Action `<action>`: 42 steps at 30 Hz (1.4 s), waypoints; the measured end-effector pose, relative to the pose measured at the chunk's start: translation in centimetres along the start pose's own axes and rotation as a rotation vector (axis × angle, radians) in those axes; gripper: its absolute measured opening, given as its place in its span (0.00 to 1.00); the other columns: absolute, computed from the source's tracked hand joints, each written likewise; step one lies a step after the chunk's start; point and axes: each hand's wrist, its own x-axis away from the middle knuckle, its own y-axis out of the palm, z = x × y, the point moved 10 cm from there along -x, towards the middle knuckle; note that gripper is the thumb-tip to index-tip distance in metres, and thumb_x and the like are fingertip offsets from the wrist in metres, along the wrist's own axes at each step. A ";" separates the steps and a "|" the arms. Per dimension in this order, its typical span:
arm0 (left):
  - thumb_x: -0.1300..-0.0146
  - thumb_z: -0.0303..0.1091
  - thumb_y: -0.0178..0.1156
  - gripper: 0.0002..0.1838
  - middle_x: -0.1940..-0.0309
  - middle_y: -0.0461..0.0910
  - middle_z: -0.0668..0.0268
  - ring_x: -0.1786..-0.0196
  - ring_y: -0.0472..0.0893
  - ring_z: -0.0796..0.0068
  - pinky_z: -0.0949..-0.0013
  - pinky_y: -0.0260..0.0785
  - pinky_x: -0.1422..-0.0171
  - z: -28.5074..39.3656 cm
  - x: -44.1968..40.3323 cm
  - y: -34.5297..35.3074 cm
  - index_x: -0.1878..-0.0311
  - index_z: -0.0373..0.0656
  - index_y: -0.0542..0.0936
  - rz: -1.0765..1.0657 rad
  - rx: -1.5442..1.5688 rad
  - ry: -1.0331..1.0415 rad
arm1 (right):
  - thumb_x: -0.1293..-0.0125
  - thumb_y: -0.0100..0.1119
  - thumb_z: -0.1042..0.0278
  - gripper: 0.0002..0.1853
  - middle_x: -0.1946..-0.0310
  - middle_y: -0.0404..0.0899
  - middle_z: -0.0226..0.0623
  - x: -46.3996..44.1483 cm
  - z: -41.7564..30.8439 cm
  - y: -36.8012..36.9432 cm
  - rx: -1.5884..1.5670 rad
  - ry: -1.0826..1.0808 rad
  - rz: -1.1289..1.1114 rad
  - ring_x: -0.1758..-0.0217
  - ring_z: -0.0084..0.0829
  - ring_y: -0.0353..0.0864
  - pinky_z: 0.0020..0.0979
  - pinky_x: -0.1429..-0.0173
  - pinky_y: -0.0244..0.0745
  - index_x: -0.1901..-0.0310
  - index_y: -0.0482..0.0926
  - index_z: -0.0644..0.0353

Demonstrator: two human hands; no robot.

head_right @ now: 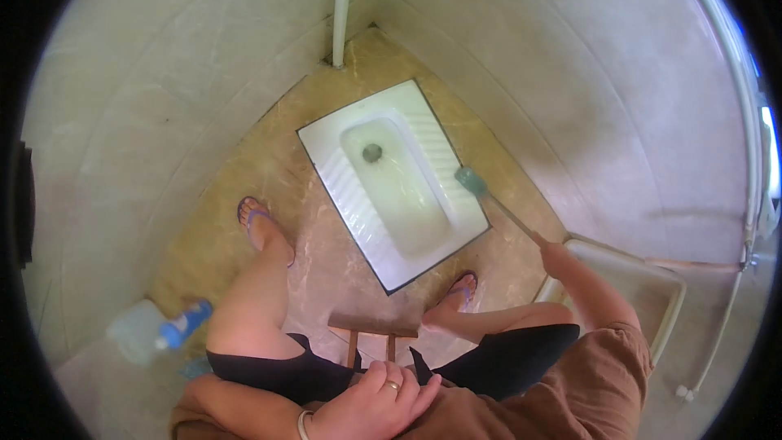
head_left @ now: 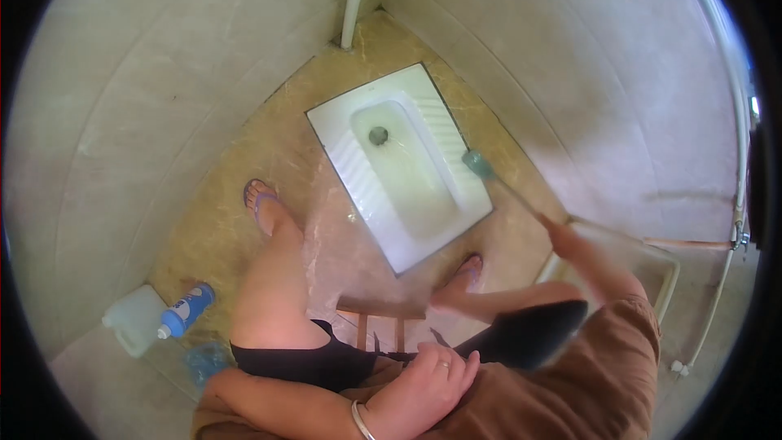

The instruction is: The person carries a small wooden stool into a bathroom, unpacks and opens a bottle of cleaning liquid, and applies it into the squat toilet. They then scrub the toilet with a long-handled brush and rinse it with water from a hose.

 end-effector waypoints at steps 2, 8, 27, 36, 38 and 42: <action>0.40 0.34 0.43 0.18 0.66 0.74 0.57 0.58 0.73 0.63 0.57 0.58 0.41 0.6 0.1 0.0 0.48 0.43 0.73 -0.025 0.014 0.025 | 0.41 0.33 0.80 0.32 0.64 0.75 0.58 0.8 0.7 0.7 -0.012 -0.072 0.053 0.64 0.50 0.76 0.46 0.57 0.71 0.33 0.49 0.49; 0.41 0.34 0.44 0.19 0.68 0.73 0.61 0.62 0.72 0.66 0.64 0.60 0.50 2.5 0.0 2.0 0.47 0.44 0.72 -0.046 0.046 0.075 | 0.38 0.32 0.75 0.28 0.57 0.74 0.58 -13.8 -7.0 -5.7 -0.115 0.089 0.327 0.56 0.51 0.75 0.45 0.49 0.69 0.35 0.56 0.46; 0.40 0.34 0.43 0.19 0.62 0.74 0.58 0.57 0.72 0.64 0.62 0.61 0.46 1.4 -1.5 1.4 0.46 0.43 0.72 -0.128 0.083 0.055 | 0.37 0.38 0.71 0.22 0.66 0.76 0.54 -6.1 -0.4 1.9 -0.137 0.188 0.246 0.64 0.48 0.75 0.45 0.56 0.71 0.40 0.61 0.64; 0.46 0.33 0.48 0.20 0.69 0.71 0.65 0.65 0.73 0.70 0.69 0.61 0.58 2.7 -1.5 4.3 0.47 0.44 0.72 -0.190 0.217 0.112 | 0.42 0.39 0.79 0.29 0.62 0.75 0.57 -4.5 -5.7 -0.5 -0.252 0.058 0.156 0.57 0.51 0.75 0.44 0.51 0.69 0.36 0.56 0.52; 0.46 0.33 0.49 0.21 0.70 0.71 0.65 0.65 0.73 0.71 0.69 0.61 0.58 2.5 -1.3 5.2 0.47 0.44 0.72 -0.211 0.225 0.096 | 0.41 0.39 0.78 0.31 0.61 0.76 0.56 -0.6 0.3 3.6 -0.191 0.068 0.056 0.58 0.51 0.76 0.44 0.51 0.69 0.34 0.52 0.49; 0.47 0.33 0.50 0.21 0.71 0.71 0.67 0.66 0.74 0.73 0.70 0.60 0.59 2.9 -0.9 6.7 0.47 0.44 0.71 -0.279 0.234 0.135 | 0.41 0.41 0.77 0.30 0.62 0.76 0.55 4.2 2.0 3.8 -0.068 0.076 -0.005 0.59 0.51 0.76 0.44 0.53 0.70 0.35 0.54 0.50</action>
